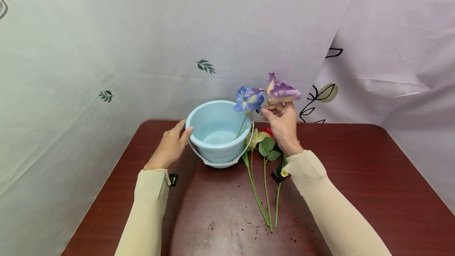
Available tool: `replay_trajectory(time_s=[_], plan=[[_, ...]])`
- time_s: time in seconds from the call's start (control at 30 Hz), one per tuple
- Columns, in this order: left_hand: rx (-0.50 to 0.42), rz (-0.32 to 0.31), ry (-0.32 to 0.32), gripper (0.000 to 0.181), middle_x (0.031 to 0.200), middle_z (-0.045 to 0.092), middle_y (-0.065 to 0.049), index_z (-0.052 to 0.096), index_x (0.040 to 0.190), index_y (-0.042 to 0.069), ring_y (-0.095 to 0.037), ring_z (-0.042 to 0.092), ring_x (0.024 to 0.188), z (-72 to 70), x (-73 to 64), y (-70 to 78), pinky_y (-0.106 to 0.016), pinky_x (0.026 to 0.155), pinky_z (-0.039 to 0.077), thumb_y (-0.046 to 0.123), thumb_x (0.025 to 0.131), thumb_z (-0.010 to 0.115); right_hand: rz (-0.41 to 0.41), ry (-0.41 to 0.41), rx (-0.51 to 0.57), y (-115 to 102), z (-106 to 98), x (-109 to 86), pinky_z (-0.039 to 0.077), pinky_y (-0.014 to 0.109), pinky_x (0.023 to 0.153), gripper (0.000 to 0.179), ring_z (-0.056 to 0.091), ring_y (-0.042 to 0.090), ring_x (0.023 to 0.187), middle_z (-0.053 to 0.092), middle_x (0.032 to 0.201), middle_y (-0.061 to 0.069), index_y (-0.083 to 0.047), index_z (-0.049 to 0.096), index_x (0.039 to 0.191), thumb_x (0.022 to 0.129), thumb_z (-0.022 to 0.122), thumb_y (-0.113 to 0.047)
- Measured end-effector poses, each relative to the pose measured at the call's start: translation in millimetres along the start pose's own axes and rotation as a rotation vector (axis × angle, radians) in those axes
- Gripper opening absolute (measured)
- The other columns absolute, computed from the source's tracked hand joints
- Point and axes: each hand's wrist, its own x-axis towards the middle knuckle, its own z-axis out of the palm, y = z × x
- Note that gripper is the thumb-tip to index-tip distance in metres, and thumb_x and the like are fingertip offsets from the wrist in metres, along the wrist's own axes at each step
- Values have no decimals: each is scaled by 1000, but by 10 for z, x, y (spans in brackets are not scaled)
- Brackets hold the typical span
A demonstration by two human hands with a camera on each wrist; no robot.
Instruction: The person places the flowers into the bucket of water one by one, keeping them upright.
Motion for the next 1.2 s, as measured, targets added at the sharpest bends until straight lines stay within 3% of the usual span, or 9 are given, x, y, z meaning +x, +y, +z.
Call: replay_trajectory(time_s=[0.1,0.33,0.6,0.87,1.1,1.2], plan=[[-11,2,-6,60,138,49,-21,24,153,8,-33,66,100,1,-1,2,-50,95,46,38,104,41,8,-6,-39,6,3,-12,57,32,67,36,65,21,70,66,78,0,-4,49,114,85,67,8],[-11,3,-4,60,137,50,-20,25,153,9,-29,66,98,3,6,6,-49,95,45,39,104,41,20,-24,-90,9,-3,-30,56,32,71,33,64,14,72,68,91,20,-3,49,111,86,69,3],[-20,-8,-9,61,141,47,-19,24,153,9,-31,66,101,9,5,0,-49,95,46,41,103,41,33,-52,-60,15,-22,-54,57,34,68,38,65,22,71,67,85,12,-2,47,117,86,67,7],[-14,-1,-3,62,136,50,-21,25,153,8,-33,66,99,3,-2,-1,-49,95,45,42,103,40,98,-67,5,-17,-85,-77,57,32,64,40,66,16,66,64,83,4,-5,43,120,88,65,6],[-22,17,-5,61,138,49,-21,25,153,8,-33,67,98,-5,1,-13,-49,92,48,42,103,39,79,-75,57,-63,-119,-86,57,31,61,41,66,16,64,63,89,15,-6,43,122,88,63,8],[-23,5,-13,62,140,47,-21,24,153,8,-33,67,99,-1,-7,-9,-49,93,48,42,103,40,86,-67,44,-69,-142,-92,57,30,60,40,66,15,63,63,90,13,-6,42,121,89,63,6]])
